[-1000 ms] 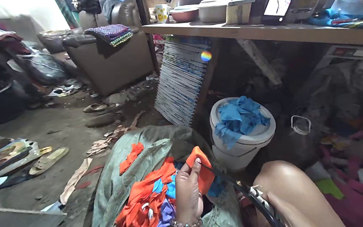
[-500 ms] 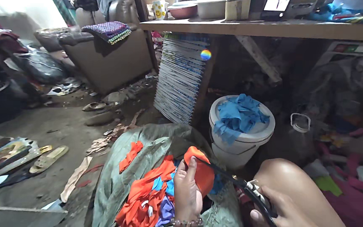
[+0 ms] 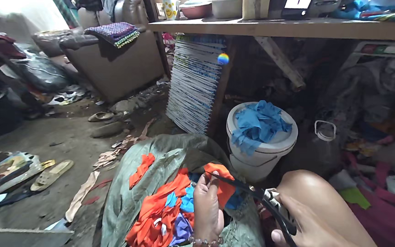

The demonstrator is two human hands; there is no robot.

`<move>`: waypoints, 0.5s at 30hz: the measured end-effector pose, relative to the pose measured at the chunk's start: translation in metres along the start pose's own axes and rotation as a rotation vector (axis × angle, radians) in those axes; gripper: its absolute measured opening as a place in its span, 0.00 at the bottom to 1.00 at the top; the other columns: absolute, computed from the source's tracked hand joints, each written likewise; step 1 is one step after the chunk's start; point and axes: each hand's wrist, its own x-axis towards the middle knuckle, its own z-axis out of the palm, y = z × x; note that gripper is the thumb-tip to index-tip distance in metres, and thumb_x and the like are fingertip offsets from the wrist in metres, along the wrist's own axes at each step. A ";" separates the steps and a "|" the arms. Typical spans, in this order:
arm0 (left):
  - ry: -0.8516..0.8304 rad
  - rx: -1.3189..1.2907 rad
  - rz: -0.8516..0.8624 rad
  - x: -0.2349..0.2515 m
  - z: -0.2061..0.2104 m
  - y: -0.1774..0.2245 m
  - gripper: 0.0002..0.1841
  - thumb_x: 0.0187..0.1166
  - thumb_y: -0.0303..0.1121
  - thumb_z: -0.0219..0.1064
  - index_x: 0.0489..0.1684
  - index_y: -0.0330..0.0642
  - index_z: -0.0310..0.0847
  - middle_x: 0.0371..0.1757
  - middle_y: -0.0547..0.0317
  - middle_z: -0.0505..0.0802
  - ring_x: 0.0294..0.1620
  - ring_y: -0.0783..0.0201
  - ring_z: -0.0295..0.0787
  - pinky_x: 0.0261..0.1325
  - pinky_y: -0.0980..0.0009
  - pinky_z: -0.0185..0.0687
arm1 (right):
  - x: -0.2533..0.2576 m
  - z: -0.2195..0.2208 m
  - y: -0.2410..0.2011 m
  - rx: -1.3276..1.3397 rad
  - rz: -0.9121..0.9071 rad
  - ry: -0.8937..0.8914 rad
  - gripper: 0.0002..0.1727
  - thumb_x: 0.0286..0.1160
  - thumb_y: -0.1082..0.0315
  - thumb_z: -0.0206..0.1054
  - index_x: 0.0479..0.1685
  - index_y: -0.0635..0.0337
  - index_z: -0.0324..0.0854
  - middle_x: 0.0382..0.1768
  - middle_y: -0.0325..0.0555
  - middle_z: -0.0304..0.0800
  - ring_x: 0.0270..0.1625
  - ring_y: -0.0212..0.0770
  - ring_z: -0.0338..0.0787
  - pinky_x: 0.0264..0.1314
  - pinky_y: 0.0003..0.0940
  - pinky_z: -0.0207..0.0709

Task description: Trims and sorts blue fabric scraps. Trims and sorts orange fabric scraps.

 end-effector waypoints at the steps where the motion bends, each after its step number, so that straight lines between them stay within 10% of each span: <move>1: 0.002 -0.002 0.005 0.001 0.000 -0.001 0.07 0.84 0.18 0.58 0.52 0.27 0.78 0.41 0.50 0.92 0.41 0.65 0.92 0.48 0.69 0.91 | 0.002 0.001 0.001 -0.002 0.002 0.006 0.47 0.64 0.35 0.74 0.65 0.73 0.77 0.51 0.67 0.86 0.54 0.63 0.88 0.59 0.62 0.79; 10: -0.008 -0.015 -0.005 0.002 -0.003 -0.001 0.08 0.87 0.23 0.57 0.54 0.28 0.79 0.44 0.49 0.92 0.44 0.64 0.92 0.52 0.67 0.90 | 0.005 0.012 0.010 0.052 0.011 0.059 0.27 0.71 0.48 0.74 0.43 0.70 0.84 0.32 0.58 0.86 0.36 0.54 0.88 0.43 0.57 0.80; 15: -0.015 0.014 -0.014 0.004 -0.007 0.000 0.08 0.86 0.20 0.56 0.55 0.27 0.78 0.42 0.50 0.92 0.43 0.65 0.91 0.50 0.68 0.90 | 0.006 0.003 0.000 0.040 0.046 -0.022 0.41 0.65 0.37 0.74 0.59 0.71 0.80 0.44 0.63 0.87 0.47 0.59 0.88 0.53 0.60 0.80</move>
